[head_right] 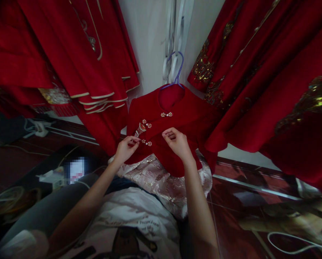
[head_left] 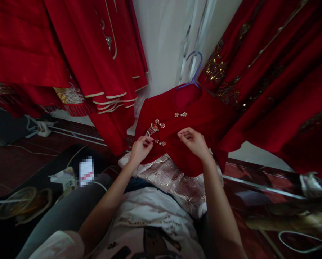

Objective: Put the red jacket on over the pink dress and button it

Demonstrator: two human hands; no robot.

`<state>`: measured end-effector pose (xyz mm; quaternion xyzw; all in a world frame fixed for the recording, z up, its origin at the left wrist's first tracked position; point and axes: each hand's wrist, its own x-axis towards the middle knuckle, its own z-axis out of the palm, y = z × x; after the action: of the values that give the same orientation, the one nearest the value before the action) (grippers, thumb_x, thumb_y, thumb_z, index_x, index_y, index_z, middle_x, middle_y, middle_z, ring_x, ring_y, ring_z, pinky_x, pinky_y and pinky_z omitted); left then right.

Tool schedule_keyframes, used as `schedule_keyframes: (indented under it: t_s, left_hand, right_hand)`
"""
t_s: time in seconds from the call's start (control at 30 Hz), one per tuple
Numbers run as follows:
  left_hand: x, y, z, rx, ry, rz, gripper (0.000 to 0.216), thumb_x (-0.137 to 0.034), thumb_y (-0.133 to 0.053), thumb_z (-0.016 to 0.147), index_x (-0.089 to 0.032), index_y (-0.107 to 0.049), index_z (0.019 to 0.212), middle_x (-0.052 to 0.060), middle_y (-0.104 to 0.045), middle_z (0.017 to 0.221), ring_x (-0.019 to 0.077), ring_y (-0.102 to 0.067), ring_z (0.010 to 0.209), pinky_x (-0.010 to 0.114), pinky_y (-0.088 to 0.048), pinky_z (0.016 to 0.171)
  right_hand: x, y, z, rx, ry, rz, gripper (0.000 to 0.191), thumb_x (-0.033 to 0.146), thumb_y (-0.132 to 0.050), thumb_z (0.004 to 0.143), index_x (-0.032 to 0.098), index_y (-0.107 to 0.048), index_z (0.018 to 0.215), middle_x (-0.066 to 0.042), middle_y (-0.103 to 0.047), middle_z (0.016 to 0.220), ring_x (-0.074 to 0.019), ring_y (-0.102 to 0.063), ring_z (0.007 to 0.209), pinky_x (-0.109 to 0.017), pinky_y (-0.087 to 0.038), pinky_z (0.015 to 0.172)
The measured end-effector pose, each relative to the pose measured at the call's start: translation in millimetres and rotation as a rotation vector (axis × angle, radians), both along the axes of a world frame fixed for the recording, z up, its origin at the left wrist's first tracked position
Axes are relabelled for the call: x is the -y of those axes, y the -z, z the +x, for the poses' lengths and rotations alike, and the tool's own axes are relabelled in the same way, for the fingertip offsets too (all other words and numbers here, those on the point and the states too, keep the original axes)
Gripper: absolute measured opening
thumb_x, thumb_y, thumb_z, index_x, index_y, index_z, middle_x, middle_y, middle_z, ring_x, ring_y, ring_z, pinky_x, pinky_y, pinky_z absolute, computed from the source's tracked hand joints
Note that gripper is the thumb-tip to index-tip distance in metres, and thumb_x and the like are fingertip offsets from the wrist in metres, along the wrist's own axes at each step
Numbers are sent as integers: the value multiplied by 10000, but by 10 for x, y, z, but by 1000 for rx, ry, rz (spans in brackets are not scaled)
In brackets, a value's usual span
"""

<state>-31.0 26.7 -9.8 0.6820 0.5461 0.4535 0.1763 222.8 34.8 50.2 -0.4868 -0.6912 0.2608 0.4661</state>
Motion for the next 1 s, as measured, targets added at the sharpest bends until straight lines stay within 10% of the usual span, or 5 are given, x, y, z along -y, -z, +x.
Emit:
schedule_keyframes:
  t_s: [1.0]
  left_hand:
    - [96, 38, 279, -192, 95, 19, 165, -253, -572, 871, -245, -641, 1020, 6, -651, 953, 118, -613, 709, 230, -498, 666]
  right_hand:
    - [61, 60, -124, 140, -195, -63, 135, 298, -606, 838, 196, -674, 893, -32, -716, 860, -138, -661, 775, -262, -528, 712]
